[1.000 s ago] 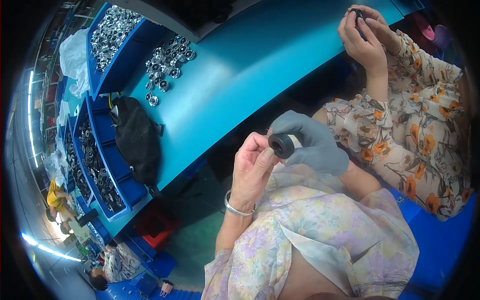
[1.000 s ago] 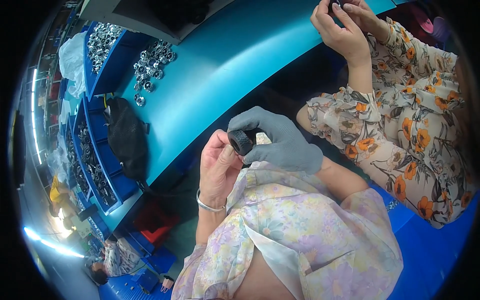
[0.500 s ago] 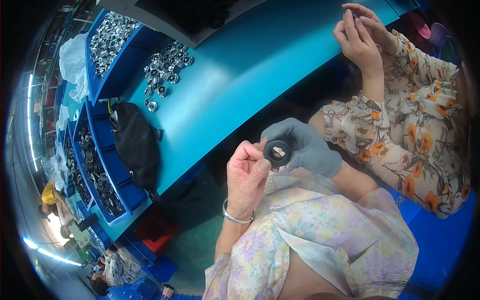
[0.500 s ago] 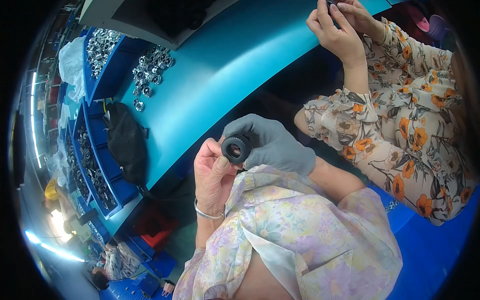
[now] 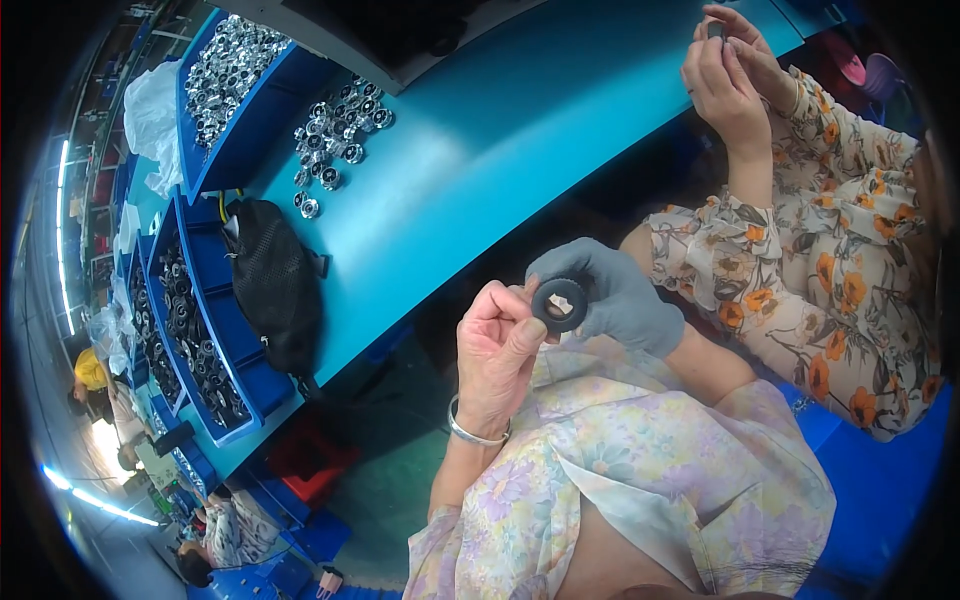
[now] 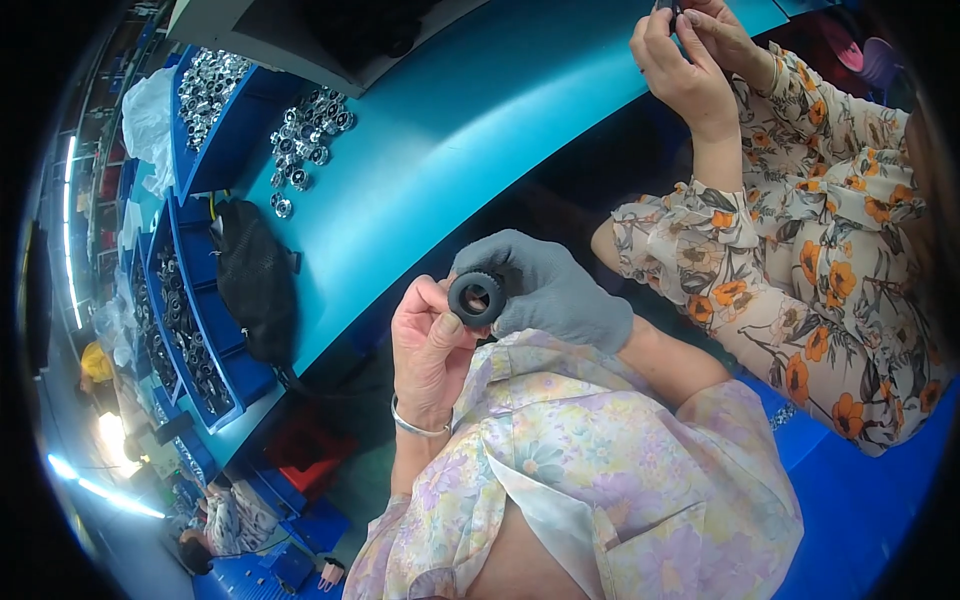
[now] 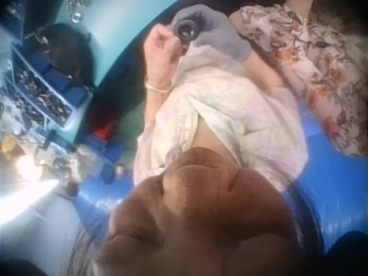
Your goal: Assembling small plastic and metal parts at a factory workstation.
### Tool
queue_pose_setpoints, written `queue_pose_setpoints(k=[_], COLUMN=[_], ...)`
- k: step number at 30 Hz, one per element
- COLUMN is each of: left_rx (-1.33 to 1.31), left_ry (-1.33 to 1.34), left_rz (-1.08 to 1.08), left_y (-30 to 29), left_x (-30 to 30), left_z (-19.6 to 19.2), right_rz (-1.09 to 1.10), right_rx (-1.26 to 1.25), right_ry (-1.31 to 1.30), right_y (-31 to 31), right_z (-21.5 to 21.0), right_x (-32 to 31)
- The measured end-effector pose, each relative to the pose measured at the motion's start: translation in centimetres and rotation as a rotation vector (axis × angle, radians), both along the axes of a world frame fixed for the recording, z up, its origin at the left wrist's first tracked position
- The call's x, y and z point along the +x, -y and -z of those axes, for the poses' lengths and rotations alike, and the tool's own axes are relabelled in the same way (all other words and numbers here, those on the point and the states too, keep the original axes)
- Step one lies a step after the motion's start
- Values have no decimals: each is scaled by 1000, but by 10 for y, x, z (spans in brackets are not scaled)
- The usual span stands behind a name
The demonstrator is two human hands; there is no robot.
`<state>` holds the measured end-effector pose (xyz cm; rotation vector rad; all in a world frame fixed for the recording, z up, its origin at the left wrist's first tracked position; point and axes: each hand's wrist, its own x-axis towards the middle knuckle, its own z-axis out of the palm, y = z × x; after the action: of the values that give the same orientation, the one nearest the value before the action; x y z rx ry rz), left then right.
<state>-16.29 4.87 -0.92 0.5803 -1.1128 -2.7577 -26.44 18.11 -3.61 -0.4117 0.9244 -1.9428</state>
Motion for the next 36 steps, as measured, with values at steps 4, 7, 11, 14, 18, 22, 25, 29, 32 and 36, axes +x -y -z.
queue_pose_setpoints(k=[4, 7, 11, 14, 18, 22, 25, 29, 32, 36], left_rx=[2, 25, 7, 24, 74, 73, 78, 74, 82, 104], left_ry=[-7, -5, -17, -3, -20, -52, -64, -86, -87, -71], left_rz=[7, 8, 23, 7, -17, -14, 2, -6, -13, -33], left_y=[1, 1, 2, 2, 3, 5, 7, 8, 7, 9], left_x=[2, 2, 6, 9, 11, 14, 18, 20, 22, 24], left_z=[1, -1, 1, -2, -3, -2, -1, -2, -2, -3], right_rz=[12, 10, 14, 10, 21, 11, 41, 104, 119, 126], right_rx=[-17, -40, -28, -30, -1, 74, 133, 142, 136, 145], right_ry=[16, 13, 19, -46, -141, -353, -646, -837, -831, -808], right_y=[0, 1, 2, 3, 3, 2, 4, 8, 9, 12], right_z=[0, 1, -1, -2, -3, -7, -15, -18, -18, -20], right_x=[2, 3, 6, 6, 9, 9, 8, 8, 10, 15])
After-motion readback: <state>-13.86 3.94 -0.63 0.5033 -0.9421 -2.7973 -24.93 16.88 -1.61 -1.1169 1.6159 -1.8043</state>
